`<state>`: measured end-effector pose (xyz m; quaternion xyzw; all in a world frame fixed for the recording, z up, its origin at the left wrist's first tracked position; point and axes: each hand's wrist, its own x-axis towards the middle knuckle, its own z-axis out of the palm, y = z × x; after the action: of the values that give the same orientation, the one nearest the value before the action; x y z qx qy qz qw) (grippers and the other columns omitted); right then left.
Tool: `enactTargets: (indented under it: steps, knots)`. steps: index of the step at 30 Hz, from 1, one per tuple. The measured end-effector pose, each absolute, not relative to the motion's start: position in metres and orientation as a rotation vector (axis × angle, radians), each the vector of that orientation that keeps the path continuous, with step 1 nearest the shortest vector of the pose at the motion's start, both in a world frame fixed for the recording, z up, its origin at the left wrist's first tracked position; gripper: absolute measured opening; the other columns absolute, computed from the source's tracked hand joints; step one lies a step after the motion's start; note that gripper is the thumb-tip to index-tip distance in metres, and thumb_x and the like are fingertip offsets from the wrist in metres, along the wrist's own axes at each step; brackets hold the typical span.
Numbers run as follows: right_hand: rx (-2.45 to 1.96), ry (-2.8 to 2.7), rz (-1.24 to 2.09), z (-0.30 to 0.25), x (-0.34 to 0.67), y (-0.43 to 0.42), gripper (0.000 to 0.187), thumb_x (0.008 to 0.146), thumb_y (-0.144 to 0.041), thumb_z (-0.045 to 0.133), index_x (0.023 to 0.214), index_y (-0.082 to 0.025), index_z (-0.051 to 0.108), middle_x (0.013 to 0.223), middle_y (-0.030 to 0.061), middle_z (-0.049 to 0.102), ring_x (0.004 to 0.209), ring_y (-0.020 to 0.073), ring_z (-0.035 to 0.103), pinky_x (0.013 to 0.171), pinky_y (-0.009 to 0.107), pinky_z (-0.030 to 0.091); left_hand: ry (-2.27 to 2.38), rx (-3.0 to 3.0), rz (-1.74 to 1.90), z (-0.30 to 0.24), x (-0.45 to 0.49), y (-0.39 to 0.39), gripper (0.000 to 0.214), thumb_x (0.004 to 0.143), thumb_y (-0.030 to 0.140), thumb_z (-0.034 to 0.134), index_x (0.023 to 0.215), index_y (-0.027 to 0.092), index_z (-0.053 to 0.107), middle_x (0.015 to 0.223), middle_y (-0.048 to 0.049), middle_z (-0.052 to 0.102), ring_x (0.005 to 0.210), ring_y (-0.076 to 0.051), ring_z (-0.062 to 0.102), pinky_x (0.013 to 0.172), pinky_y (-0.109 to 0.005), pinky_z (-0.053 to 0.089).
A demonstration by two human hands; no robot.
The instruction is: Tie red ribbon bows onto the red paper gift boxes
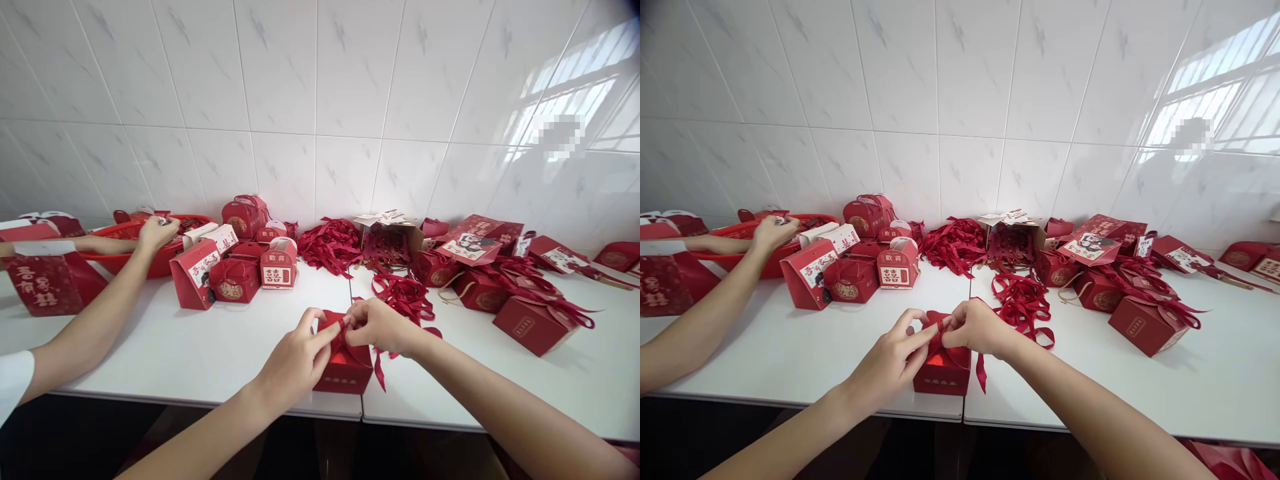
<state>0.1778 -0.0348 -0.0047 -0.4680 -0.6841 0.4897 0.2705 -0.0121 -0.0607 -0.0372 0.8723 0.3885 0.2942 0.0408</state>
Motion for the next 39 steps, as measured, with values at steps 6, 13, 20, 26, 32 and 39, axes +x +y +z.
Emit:
enactTargets:
  steps: [6, 13, 20, 26, 32, 39]
  knots:
    - [-1.274, -2.078, 1.320, 0.001, 0.180, -0.027, 0.011, 0.056, -0.020, 0.060, 0.052, -0.017, 0.051, 0.050, -0.0068, 0.036, 0.049, 0.0056, 0.027, 0.043, 0.021, 0.018, 0.757, 2.539, 0.936, -0.030, -0.024, -0.031, 0.024, 0.088, 0.019, 0.048, 0.092, 0.020, 0.072, 0.106, -0.0090, 0.048, 0.065, -0.008, 0.051, 0.060, -0.025, 0.047]
    - [-1.246, -2.099, 1.195, 0.001, 0.177, -0.031, 0.008, 0.059, -0.021, 0.061, 0.054, -0.016, 0.059, 0.064, -0.0009, 0.052, 0.059, 0.0090, 0.043, 0.046, 0.020, 0.031, 0.750, 2.268, 1.063, -0.035, -0.017, -0.025, 0.015, 0.079, 0.020, 0.060, 0.074, 0.016, 0.074, 0.089, -0.0052, 0.046, 0.062, -0.008, 0.048, 0.056, -0.024, 0.044]
    - [-1.342, -2.039, 0.994, -0.005, 0.200, -0.035, 0.007, 0.060, -0.017, 0.060, 0.053, -0.015, 0.058, 0.092, 0.0033, 0.058, 0.058, 0.0080, 0.050, 0.050, 0.023, 0.041, 1.022, 2.275, 0.887, -0.018, -0.043, -0.029, 0.014, 0.077, 0.024, 0.057, 0.075, 0.017, 0.069, 0.083, -0.0027, 0.046, 0.064, -0.010, 0.049, 0.053, -0.020, 0.044]
    - [-1.266, -2.058, 0.678, -0.015, 0.203, -0.038, 0.008, 0.067, -0.016, 0.057, 0.060, -0.018, 0.055, 0.096, 0.0040, 0.058, 0.090, 0.0180, 0.057, 0.086, 0.035, 0.045, 0.957, 2.176, 0.806, -0.008, -0.042, -0.031, 0.012, 0.080, 0.027, 0.052, 0.076, 0.018, 0.059, 0.116, -0.0089, 0.052, 0.111, -0.022, 0.050, 0.096, -0.035, 0.041]
    - [-1.249, -2.205, 0.135, -0.019, 0.202, -0.047, 0.005, 0.069, -0.017, 0.056, 0.065, -0.019, 0.055, 0.109, 0.0083, 0.056, 0.106, 0.0268, 0.050, 0.089, 0.044, 0.039, 1.033, 2.252, 0.584, -0.008, -0.036, -0.033, 0.024, 0.086, 0.029, 0.046, 0.066, 0.019, 0.055, 0.126, -0.0056, 0.051, 0.124, -0.027, 0.035, 0.104, -0.046, 0.029]
    - [-1.351, -2.177, -0.171, -0.026, 0.212, -0.053, 0.004, 0.071, -0.019, 0.054, 0.067, -0.019, 0.055, 0.110, 0.0096, 0.057, 0.105, 0.0287, 0.048, 0.085, 0.044, 0.036, 1.167, 2.431, 0.612, -0.014, -0.046, -0.035, 0.024, 0.088, 0.035, 0.046, 0.073, 0.020, 0.059, 0.117, -0.0048, 0.051, 0.119, -0.026, 0.035, 0.102, -0.046, 0.030]
